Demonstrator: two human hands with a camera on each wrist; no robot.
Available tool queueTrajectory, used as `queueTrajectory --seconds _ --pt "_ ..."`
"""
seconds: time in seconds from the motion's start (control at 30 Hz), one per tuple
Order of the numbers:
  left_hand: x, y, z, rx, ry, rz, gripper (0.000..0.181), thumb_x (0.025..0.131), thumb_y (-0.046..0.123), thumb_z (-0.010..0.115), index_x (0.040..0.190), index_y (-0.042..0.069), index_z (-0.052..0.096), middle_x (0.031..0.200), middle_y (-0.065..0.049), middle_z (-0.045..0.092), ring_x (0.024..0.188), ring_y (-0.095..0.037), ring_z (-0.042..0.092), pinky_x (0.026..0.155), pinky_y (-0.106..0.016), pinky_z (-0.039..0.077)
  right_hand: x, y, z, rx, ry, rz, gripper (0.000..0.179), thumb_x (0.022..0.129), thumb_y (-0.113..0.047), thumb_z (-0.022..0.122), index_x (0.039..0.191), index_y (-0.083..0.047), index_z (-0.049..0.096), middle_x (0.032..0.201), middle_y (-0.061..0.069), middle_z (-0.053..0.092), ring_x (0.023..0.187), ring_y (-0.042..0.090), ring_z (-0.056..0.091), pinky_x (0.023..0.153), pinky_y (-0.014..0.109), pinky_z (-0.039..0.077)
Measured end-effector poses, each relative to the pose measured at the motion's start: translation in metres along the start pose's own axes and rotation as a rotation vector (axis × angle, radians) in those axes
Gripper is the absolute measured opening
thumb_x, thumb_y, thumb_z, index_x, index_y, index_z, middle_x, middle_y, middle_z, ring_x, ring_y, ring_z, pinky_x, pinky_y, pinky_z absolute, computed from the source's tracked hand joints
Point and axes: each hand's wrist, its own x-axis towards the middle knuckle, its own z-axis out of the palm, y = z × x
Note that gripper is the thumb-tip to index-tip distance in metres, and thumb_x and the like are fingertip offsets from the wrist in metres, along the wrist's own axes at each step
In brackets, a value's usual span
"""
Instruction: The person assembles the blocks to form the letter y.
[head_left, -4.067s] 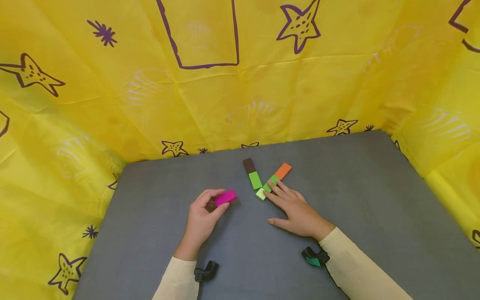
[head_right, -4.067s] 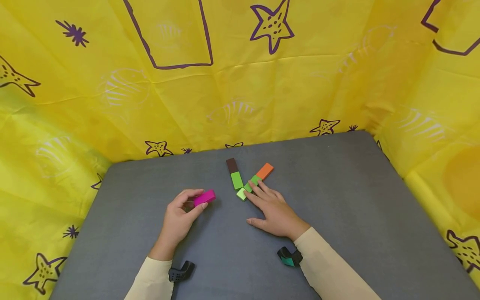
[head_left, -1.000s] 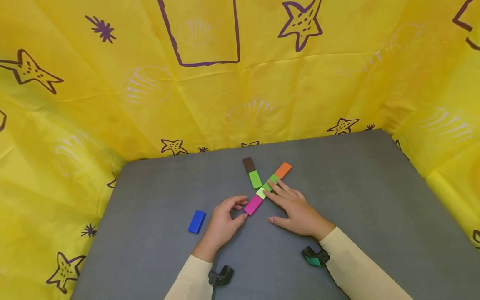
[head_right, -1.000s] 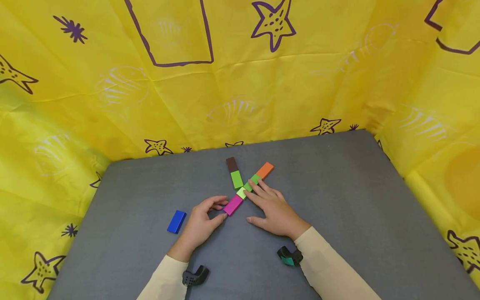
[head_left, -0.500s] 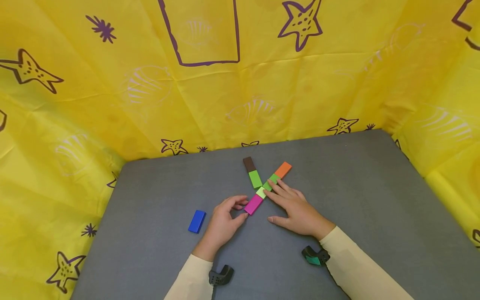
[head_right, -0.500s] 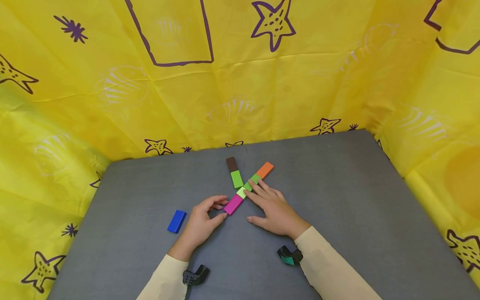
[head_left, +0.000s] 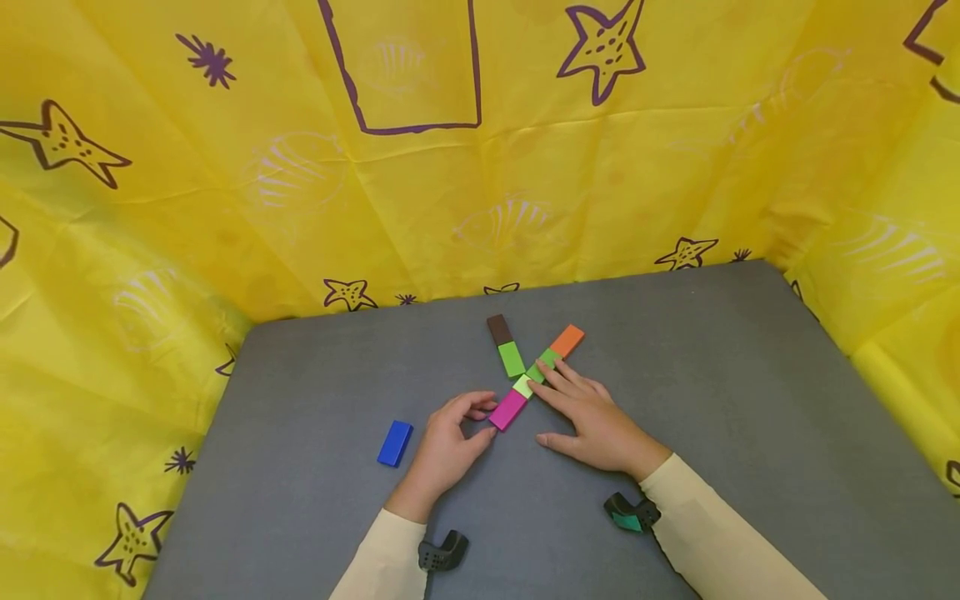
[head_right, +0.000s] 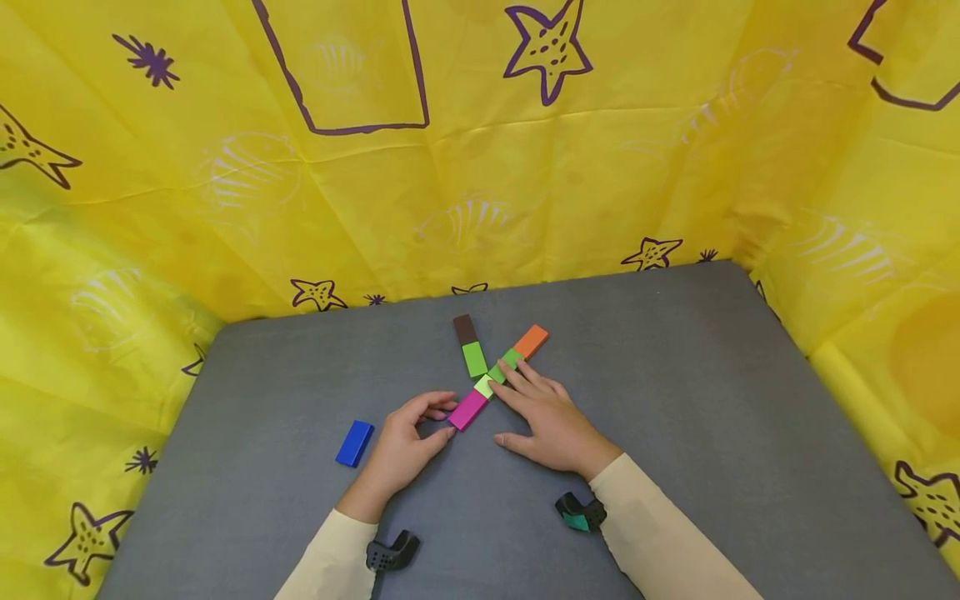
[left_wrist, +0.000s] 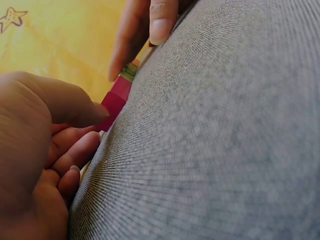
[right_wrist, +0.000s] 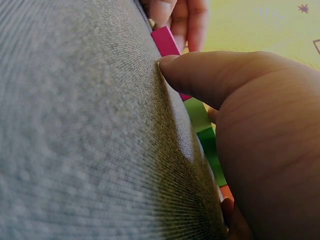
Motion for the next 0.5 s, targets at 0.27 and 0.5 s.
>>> queueTrajectory --seconds 0.27,0.5 --pt "-0.001 0.002 -0.004 -0.114 0.019 0.001 0.046 0.095 -0.005 0.077 0.139 0.005 0.070 0.128 -0.003 0.075 0.110 -0.024 0.069 0.096 -0.052 0.053 0.000 0.000 0.000 -0.001 0.001 -0.003 0.079 0.100 -0.040 0.081 0.166 -0.013 0.048 0.176 0.012 0.030 0.163 0.037 0.017 0.116 0.072 0.028" --pt "0.001 0.006 -0.017 -0.293 0.099 0.026 0.039 0.103 0.004 0.073 0.141 -0.001 0.067 0.132 -0.012 0.074 0.112 -0.034 0.067 0.091 -0.038 0.052 0.000 0.000 0.000 0.008 -0.013 0.019 0.079 0.100 -0.040 0.080 0.167 -0.015 0.047 0.177 0.009 0.029 0.164 0.034 0.015 0.118 0.071 0.026"
